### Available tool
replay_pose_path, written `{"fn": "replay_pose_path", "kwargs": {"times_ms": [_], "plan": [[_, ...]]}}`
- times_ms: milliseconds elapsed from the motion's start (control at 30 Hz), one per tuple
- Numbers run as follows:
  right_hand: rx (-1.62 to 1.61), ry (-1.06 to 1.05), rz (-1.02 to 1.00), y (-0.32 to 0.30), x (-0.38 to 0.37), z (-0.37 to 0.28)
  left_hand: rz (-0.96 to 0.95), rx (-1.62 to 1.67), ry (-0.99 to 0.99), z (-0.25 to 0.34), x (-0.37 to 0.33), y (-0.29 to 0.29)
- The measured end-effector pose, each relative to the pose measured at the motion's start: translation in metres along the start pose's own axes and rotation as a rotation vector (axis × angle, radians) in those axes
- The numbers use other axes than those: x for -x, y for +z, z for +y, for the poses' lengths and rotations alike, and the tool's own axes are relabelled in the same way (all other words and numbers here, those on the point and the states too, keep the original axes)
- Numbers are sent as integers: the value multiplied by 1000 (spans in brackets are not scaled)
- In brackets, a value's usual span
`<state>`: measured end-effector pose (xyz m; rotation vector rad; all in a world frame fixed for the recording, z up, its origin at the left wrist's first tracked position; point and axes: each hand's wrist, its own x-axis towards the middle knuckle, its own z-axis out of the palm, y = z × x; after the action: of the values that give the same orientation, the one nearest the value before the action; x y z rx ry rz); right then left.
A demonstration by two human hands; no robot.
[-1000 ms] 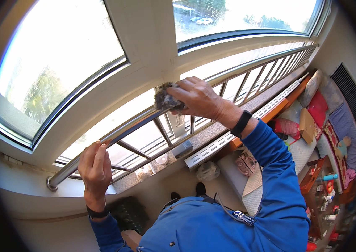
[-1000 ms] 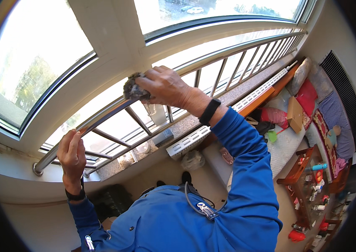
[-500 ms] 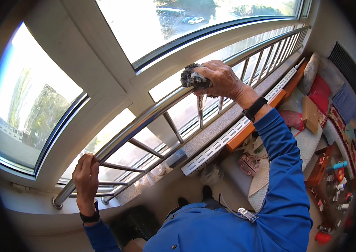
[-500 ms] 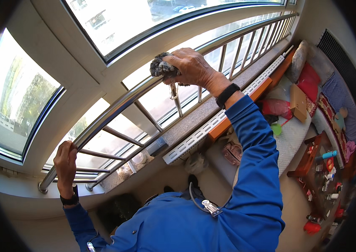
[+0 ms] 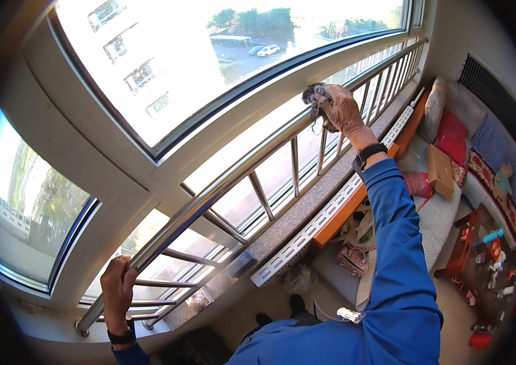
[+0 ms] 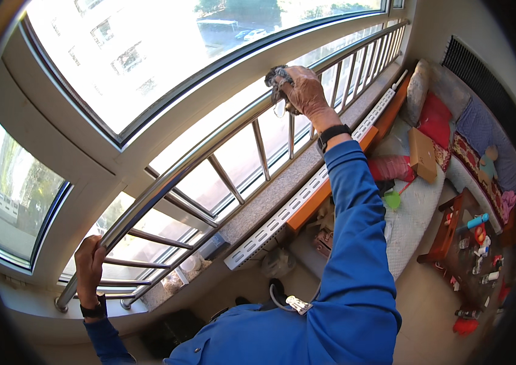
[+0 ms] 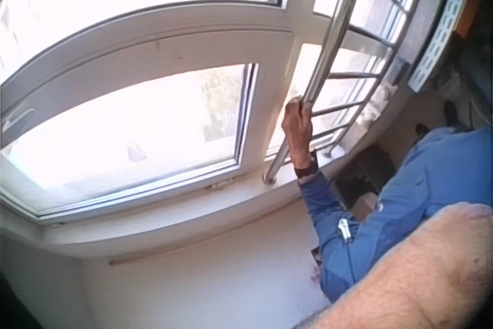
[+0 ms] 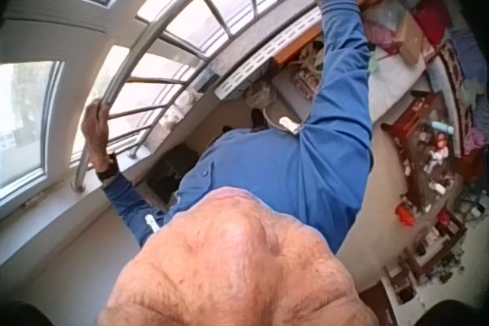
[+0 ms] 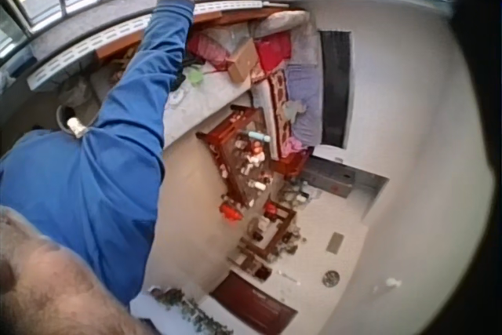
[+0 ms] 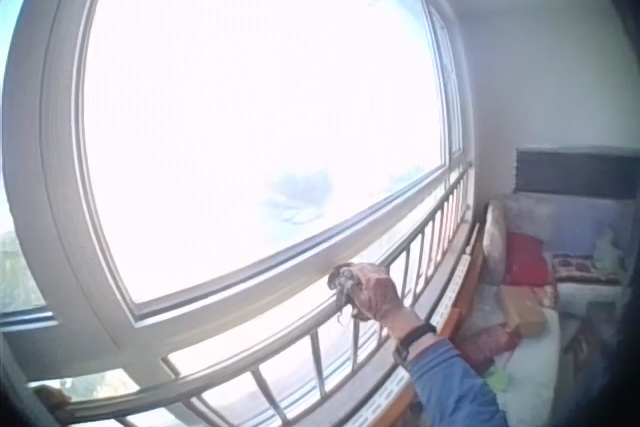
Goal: The person wipes the interior window frame and metal security bars with a cloth. They open and close the window sash while cleaning the frame edges and the horizontal and vertical bars of the security grille.
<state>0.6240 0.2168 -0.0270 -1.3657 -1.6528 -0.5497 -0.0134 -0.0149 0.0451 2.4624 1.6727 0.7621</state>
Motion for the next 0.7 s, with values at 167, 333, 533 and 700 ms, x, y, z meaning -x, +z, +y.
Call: {"fn": "replay_pose_path", "kwargs": {"times_ms": [167,333,533,700], "plan": [[25,232,141,18,-10,34,-106,53,-86,-2,-2,-5],[-59,276,229,28,0,22,-122,41,-156,-13,2,-2],[-156,344,361,36,20,-22,-142,63,-158,-31,1,2],[-253,340,554,47,46,-102,-174,43,-177,-31,6,-2]]}}
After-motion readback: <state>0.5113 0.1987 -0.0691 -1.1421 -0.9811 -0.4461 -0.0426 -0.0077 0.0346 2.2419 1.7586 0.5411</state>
